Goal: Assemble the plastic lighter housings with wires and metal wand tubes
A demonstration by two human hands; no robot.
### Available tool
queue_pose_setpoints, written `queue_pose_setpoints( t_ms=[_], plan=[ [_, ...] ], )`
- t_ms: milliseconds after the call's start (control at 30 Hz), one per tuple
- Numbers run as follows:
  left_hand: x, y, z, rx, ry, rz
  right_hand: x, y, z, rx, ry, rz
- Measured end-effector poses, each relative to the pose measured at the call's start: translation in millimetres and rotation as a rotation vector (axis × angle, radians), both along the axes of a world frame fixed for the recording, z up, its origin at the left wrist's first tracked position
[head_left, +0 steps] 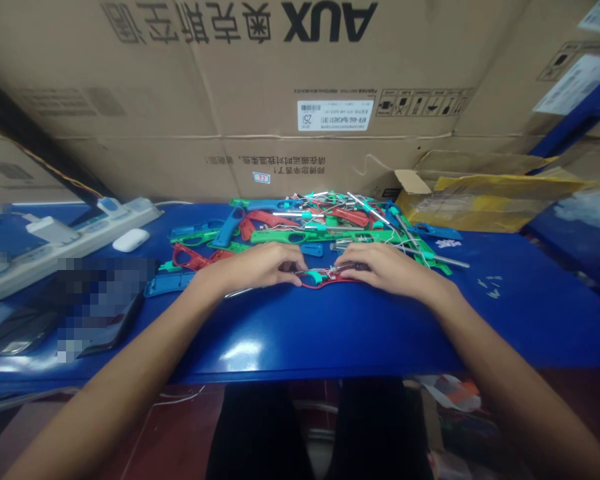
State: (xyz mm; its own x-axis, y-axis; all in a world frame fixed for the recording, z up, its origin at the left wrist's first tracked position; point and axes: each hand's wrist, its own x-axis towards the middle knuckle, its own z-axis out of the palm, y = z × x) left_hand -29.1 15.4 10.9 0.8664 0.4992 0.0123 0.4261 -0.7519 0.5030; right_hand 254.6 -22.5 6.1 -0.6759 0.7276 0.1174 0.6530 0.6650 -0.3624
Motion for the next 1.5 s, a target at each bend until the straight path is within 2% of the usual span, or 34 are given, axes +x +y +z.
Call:
queue_pose_setpoints(
  t_ms=[100,200,367,667,867,1033,1233,1500],
  plan=[
    [1.2,-1.3,0.6,0.075,0.006,-0.035,0.2,-0.2,-0.6,-0.008,-0.003,0.001],
    [2.9,-3.7,1.5,0.113,0.022,0.003,1.7,-0.1,-1.4,-0.019,-0.010,0.006],
    [3.1,-4.0,-1.5,0.114,0.048,0.049,4.4,-0.3,-1.9,-0.007,-0.027,0.003],
    [-0.7,3.3,-11.6,0.059,0.003,-0.031,3.0,-0.1,-1.5,0.016,-0.040,-0.017],
    [0.0,0.9,-7.1,0.091,-0.028,-0.040,2.6,-0.2,-1.7,0.022,-0.023,-0.024],
    [2.8,-1.7,-1.9,0.166,0.032,-0.063,3.4,0.4,-2.9,0.035,-0.021,-0.014],
    [2.2,-2.6,-5.2,0.130,0.019,-0.051,3.5,0.3,-4.5,0.040,-0.051,-0.009],
    [5.0,-9.7,-2.6,0.279,0.118,-0.018,2.2,-0.3,-7.8,0.027,-0.057,-0.021]
  ],
)
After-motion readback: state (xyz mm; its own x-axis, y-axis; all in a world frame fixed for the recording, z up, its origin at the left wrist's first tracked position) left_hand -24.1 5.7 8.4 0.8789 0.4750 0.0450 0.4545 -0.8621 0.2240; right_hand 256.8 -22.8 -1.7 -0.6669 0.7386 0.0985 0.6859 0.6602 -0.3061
